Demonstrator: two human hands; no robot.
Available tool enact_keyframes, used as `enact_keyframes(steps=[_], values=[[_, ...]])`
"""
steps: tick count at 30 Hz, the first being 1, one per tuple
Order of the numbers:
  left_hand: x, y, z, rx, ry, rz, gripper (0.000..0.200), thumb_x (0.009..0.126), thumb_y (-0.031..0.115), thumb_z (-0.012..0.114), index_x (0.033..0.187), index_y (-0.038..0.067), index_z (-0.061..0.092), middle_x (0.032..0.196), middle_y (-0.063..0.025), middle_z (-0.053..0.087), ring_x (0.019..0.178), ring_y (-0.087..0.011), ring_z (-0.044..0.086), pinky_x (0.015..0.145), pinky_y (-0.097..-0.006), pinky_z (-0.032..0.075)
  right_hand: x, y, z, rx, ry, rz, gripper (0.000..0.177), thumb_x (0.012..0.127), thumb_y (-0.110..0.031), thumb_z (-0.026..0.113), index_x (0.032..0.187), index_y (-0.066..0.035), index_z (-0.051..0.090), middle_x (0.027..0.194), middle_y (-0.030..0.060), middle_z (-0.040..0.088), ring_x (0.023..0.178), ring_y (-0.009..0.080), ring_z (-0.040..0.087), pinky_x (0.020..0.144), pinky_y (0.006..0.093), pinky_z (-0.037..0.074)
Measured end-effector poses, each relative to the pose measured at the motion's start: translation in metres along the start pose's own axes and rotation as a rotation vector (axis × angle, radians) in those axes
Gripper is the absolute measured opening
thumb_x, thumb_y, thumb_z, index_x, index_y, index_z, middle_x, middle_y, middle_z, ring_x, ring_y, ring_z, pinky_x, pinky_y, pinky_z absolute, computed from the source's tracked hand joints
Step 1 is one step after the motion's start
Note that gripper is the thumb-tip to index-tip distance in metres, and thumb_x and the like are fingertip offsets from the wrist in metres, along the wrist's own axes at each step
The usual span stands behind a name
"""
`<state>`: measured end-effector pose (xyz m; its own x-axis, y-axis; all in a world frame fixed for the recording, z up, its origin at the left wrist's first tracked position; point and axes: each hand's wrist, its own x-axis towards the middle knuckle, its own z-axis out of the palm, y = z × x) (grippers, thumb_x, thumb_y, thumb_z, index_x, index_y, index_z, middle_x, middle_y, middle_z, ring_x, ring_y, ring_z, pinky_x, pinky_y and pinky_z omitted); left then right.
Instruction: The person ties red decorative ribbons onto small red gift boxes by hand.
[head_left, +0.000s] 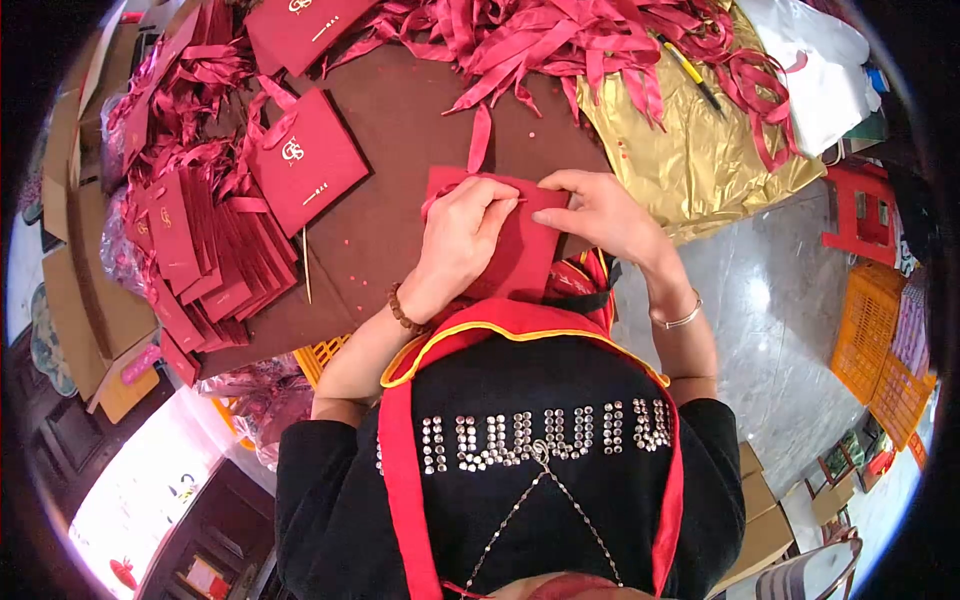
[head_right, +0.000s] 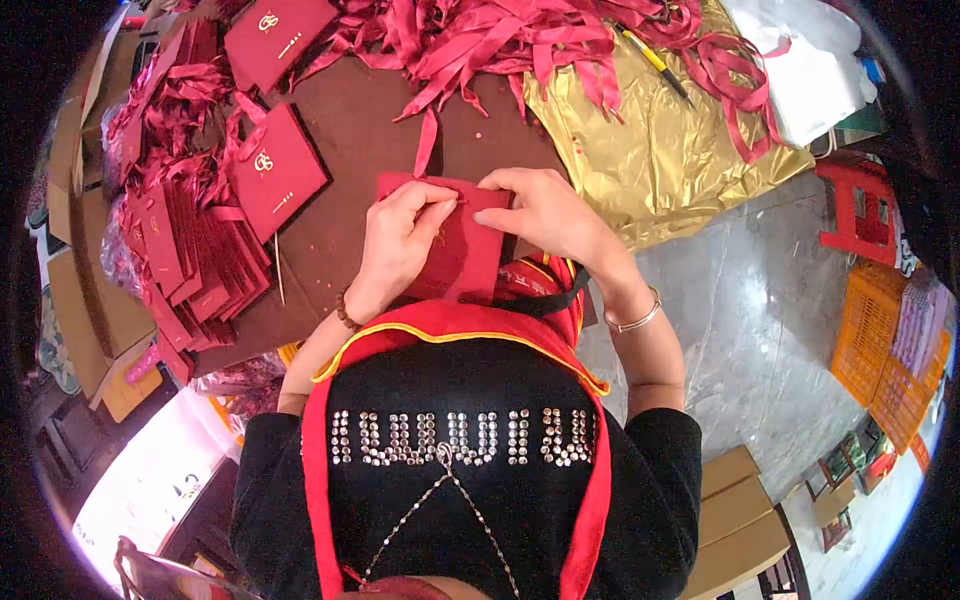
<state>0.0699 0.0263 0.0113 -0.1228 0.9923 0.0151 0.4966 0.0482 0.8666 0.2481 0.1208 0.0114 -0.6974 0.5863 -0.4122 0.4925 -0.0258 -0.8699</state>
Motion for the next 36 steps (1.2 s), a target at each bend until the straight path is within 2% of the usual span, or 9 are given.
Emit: enact_keyframes(steps=[9, 12, 13, 17, 18, 19, 20, 28, 36], values=[[0.000, 0.005, 0.006, 0.221, 0.022, 0.176, 0.005, 0.081, 0.003, 0.054, 0.084, 0.000, 0.056, 0.077, -0.0174, 0.057, 0.069, -0.0343, 0.059, 0.059, -0.0427, 0.048, 0.000, -0.002, 0.002, 0.016, -0.014, -0.021, 0.032, 0.081, -0.018, 0.069, 0.106, 0.000, 0.062, 0.071, 0.0009, 0.056, 0.061, 0.0063, 0.051, 0.052, 0.0228, 0.042], [-0.001, 0.005, 0.006, 0.430, -0.064, 0.249, 0.013, 0.075, 0.001, 0.052, 0.088, 0.000, 0.055, 0.077, -0.0174, 0.056, 0.068, -0.0343, 0.059, 0.060, -0.0425, 0.048, 0.005, 0.019, 0.010, 0.002, 0.042, -0.164, 0.024, 0.084, -0.014, 0.064, 0.103, 0.001, 0.062, 0.092, 0.0068, 0.060, 0.073, 0.0121, 0.059, 0.062, 0.0243, 0.049], [-0.003, 0.006, 0.009, 0.500, -0.070, 0.250, 0.022, 0.070, 0.002, 0.052, 0.092, 0.000, 0.054, 0.079, -0.0164, 0.055, 0.069, -0.0332, 0.059, 0.060, -0.0416, 0.049, 0.004, 0.014, 0.011, -0.010, 0.114, -0.268, 0.021, 0.078, -0.015, 0.063, 0.093, 0.000, 0.065, 0.087, 0.0166, 0.063, 0.082, 0.0302, 0.062, 0.074, 0.0366, 0.049], [0.000, 0.015, 0.012, 0.534, -0.051, 0.344, 0.016, 0.073, 0.001, 0.050, 0.089, 0.003, 0.054, 0.076, -0.0143, 0.054, 0.064, -0.0332, 0.057, 0.055, -0.0418, 0.048, 0.000, 0.012, 0.011, 0.061, 0.112, -0.233, 0.019, 0.077, -0.011, 0.062, 0.092, 0.000, 0.064, 0.088, 0.0161, 0.062, 0.085, 0.0296, 0.060, 0.077, 0.0361, 0.048], [0.001, 0.016, 0.012, 0.523, -0.061, 0.387, 0.018, 0.073, 0.002, 0.051, 0.090, 0.004, 0.054, 0.074, -0.0135, 0.053, 0.062, -0.0323, 0.057, 0.054, -0.0407, 0.048, -0.004, 0.003, 0.007, 0.214, 0.033, -0.027, 0.020, 0.077, -0.012, 0.062, 0.094, 0.000, 0.064, 0.089, 0.0162, 0.061, 0.086, 0.0299, 0.060, 0.078, 0.0360, 0.048], [0.000, 0.015, 0.013, 0.569, -0.080, 0.417, 0.021, 0.072, 0.002, 0.051, 0.093, 0.004, 0.055, 0.072, -0.0129, 0.053, 0.062, -0.0316, 0.057, 0.053, -0.0404, 0.048, 0.000, 0.014, 0.008, 0.033, 0.096, -0.220, 0.021, 0.078, -0.012, 0.061, 0.096, -0.001, 0.063, 0.090, 0.0159, 0.061, 0.087, 0.0295, 0.060, 0.078, 0.0367, 0.048], [0.000, 0.012, 0.012, 0.613, -0.120, 0.474, 0.032, 0.068, 0.003, 0.055, 0.100, 0.003, 0.055, 0.074, -0.0112, 0.051, 0.064, -0.0270, 0.058, 0.054, -0.0374, 0.049, -0.001, 0.009, 0.006, -0.005, 0.092, -0.213, 0.021, 0.080, -0.014, 0.062, 0.096, -0.001, 0.063, 0.091, 0.0153, 0.061, 0.088, 0.0300, 0.060, 0.078, 0.0375, 0.047], [0.003, 0.023, 0.003, 0.286, -0.135, 0.266, 0.021, 0.082, 0.001, 0.049, 0.103, 0.003, 0.050, 0.074, -0.0167, 0.060, 0.067, -0.0349, 0.061, 0.058, -0.0444, 0.048, -0.011, -0.001, 0.014, -0.161, 0.170, -0.351, 0.018, 0.084, -0.013, 0.056, 0.097, 0.000, 0.058, 0.091, 0.0170, 0.057, 0.089, 0.0374, 0.056, 0.076, 0.0440, 0.045], [0.007, 0.023, -0.002, 0.192, -0.228, 0.085, 0.025, 0.082, 0.000, 0.050, 0.107, 0.004, 0.044, 0.069, -0.0163, 0.058, 0.063, -0.0360, 0.060, 0.055, -0.0448, 0.046, -0.013, -0.002, 0.015, -0.178, 0.133, -0.340, 0.019, 0.084, -0.013, 0.055, 0.098, 0.000, 0.057, 0.092, 0.0174, 0.056, 0.091, 0.0372, 0.056, 0.078, 0.0441, 0.046]])
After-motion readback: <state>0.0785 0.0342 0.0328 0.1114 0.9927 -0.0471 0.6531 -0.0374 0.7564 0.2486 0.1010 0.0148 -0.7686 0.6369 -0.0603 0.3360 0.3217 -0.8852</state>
